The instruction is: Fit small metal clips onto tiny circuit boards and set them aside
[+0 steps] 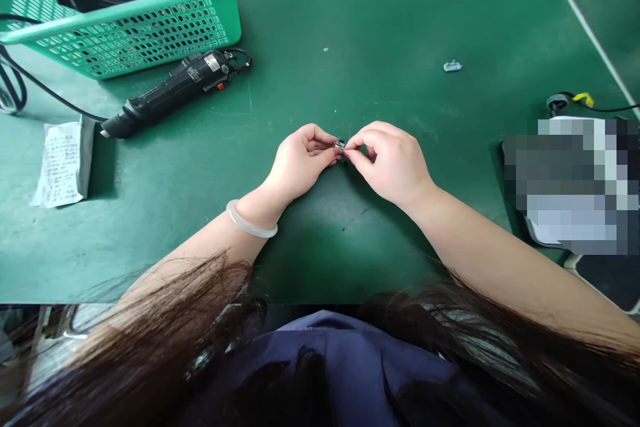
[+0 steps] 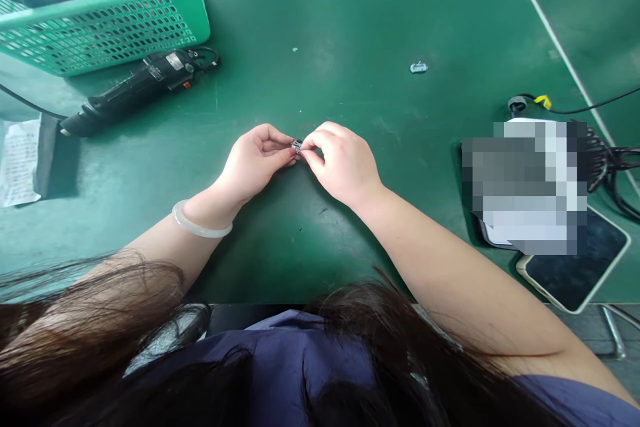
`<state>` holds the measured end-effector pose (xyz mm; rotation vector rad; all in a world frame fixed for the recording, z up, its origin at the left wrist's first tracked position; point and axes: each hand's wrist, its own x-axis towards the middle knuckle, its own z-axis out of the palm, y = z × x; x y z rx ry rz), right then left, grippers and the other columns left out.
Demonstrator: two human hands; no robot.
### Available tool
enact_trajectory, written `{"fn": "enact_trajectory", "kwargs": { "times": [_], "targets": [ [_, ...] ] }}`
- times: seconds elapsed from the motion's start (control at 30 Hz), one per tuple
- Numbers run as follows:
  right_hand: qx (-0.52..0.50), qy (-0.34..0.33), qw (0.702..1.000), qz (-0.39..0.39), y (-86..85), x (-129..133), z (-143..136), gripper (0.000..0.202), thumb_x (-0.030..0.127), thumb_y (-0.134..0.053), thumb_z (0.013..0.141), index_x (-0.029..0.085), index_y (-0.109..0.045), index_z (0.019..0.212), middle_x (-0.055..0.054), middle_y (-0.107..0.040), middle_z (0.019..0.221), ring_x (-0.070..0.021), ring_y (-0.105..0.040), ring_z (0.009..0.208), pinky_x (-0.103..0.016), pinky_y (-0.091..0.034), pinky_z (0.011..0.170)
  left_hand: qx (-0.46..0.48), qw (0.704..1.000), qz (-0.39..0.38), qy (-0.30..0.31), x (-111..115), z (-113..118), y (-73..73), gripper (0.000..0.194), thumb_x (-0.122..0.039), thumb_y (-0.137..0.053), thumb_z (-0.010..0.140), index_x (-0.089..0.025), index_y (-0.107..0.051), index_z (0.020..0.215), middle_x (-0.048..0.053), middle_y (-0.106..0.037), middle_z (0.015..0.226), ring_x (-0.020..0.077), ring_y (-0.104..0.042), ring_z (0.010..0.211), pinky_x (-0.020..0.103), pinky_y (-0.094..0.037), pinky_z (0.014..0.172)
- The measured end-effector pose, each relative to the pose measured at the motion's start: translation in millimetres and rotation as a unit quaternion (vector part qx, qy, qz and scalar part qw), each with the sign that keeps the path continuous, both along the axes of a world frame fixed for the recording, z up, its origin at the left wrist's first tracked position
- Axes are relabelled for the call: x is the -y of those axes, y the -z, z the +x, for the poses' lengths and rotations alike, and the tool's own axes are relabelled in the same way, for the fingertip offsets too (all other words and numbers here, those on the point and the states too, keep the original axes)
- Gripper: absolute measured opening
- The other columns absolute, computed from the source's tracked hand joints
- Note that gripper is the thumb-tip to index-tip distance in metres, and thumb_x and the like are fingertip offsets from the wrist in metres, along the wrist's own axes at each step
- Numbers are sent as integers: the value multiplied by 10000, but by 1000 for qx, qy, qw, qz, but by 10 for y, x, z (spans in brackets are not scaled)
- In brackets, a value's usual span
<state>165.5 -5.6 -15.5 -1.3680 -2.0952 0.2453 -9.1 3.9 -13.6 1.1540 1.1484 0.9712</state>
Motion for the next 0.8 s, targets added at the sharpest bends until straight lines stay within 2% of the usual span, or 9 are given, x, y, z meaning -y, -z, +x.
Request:
{"fn": "enact_trajectory", "kwargs": {
  "times": [0.3,0.6,0.8],
  "targets": [
    [82,-2,996,35,17,11,-14,163,182,-561,927,191,-703,848,-74,-705,926,-212,-622,817,-339,-451,690,-1,1000,3,2,0,2,1,136,-50,-695,819,-151,-605,804,2,-733,776,98,-720,762,260,-582,795],
    [121,4,992,42,3,24,-22,173,182,-549,938,176,-696,847,-81,-703,920,-206,-618,794,-327,-417,641,-5,1000,11,6,3,-4,10,146,-36,-698,812,-150,-607,817,7,-741,798,101,-725,768,260,-583,801],
    [138,5,989,47,-5,20,-23,184,180,-539,944,172,-710,875,-85,-711,926,-210,-626,800,-328,-421,652,-22,999,21,31,-2,-23,24,194,-91,-701,818,-154,-713,1001,44,-786,937,137,-742,866,311,-586,896]
  ]
}}
